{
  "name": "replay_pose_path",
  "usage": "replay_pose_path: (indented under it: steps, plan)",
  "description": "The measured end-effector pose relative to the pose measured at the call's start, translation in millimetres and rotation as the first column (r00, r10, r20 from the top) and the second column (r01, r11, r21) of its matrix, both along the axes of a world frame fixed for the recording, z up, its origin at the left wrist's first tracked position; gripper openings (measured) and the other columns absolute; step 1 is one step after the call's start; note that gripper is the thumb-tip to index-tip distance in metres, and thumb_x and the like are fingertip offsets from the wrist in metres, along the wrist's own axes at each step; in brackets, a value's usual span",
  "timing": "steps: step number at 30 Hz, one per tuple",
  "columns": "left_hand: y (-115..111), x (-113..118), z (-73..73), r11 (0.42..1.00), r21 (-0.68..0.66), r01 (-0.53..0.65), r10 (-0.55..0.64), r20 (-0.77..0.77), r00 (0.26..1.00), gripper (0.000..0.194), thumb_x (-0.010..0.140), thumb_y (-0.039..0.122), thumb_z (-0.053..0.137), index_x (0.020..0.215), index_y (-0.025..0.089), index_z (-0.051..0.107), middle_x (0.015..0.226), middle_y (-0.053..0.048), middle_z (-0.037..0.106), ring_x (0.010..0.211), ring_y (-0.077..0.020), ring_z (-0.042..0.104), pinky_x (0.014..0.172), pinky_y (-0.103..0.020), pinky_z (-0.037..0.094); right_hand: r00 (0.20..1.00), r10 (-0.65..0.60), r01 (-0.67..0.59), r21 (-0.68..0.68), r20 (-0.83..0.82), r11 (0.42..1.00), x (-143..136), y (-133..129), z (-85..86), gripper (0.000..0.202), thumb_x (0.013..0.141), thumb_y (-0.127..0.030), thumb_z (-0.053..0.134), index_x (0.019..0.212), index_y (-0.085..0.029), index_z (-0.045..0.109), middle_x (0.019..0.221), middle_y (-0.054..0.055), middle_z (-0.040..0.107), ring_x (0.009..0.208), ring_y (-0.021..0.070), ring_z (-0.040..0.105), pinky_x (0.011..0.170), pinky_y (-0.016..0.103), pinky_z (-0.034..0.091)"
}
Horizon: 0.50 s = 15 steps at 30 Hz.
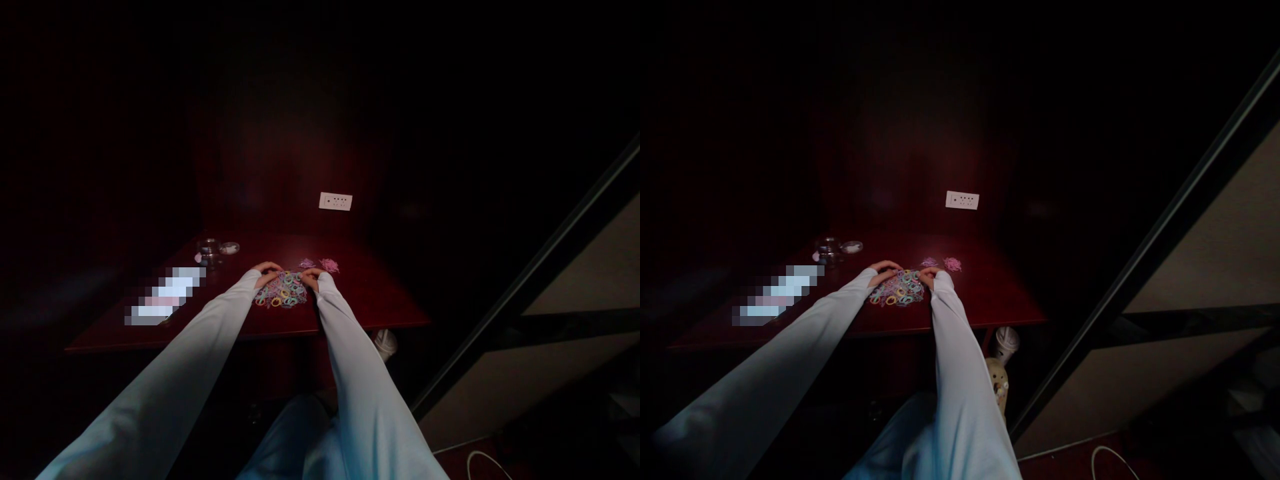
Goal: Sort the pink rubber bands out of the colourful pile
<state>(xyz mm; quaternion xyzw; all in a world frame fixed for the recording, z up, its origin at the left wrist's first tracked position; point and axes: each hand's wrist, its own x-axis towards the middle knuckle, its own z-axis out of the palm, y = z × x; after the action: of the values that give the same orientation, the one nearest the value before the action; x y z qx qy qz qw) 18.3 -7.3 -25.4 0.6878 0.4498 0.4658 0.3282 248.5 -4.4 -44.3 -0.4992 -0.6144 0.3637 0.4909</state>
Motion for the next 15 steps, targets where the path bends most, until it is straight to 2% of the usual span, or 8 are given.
replay_pose_path:
  steps: [6, 9, 13, 15]
  plan:
    - [0, -1, 1.9, 1.0, -0.008, 0.016, -0.016, 0.0, 1.0, 0.036, 0.066, 0.05, 0.071, 0.085, 0.02, 0.077, 0.09, -0.007, 0.075, 0.088, -0.0262, 0.069, 0.072, -0.033, 0.057, 1.0, 0.017, -0.017, -0.02, -0.001, 1.0, -2, -3, 6.7, 0.021, 0.073, -0.037, 0.077, 0.081, -0.018, 0.079, 0.069, 0.0, 0.068, 0.067, 0.0143, 0.059, 0.066, 0.026, 0.047]
    - [-1, 0, 2.2, 1.0, 0.0, 0.008, -0.008, -0.017, 1.0, 0.037, 0.066, 0.053, 0.069, 0.083, 0.02, 0.076, 0.087, -0.007, 0.074, 0.087, -0.0259, 0.067, 0.071, -0.032, 0.055, 0.999, 0.012, -0.014, 0.046, 0.051, 0.999, -10, -9, 16.7, 0.019, 0.078, -0.036, 0.076, 0.083, -0.018, 0.081, 0.079, 0.003, 0.072, 0.076, 0.0171, 0.064, 0.072, 0.028, 0.05]
    - [-2, 0, 1.7, 1.0, -0.001, 0.005, -0.005, -0.018, 1.0, 0.039, 0.065, 0.054, 0.068, 0.083, 0.02, 0.075, 0.083, -0.006, 0.072, 0.083, -0.0252, 0.066, 0.07, -0.032, 0.053, 0.984, 0.114, -0.134, 0.14, 0.139, 0.981, -20, -16, 25.8, 0.025, 0.083, -0.038, 0.073, 0.095, -0.018, 0.083, 0.095, 0.007, 0.074, 0.09, 0.0201, 0.067, 0.082, 0.03, 0.052]
    - [-1, 0, 1.3, 1.0, 0.006, 0.007, -0.007, -0.012, 1.0, 0.039, 0.066, 0.053, 0.067, 0.085, 0.02, 0.076, 0.082, -0.006, 0.072, 0.081, -0.0244, 0.065, 0.07, -0.032, 0.053, 0.976, 0.124, -0.153, 0.159, 0.18, 0.975, -19, -17, 25.6, 0.025, 0.084, -0.035, 0.07, 0.098, -0.018, 0.083, 0.097, 0.008, 0.075, 0.094, 0.0205, 0.067, 0.086, 0.031, 0.051]
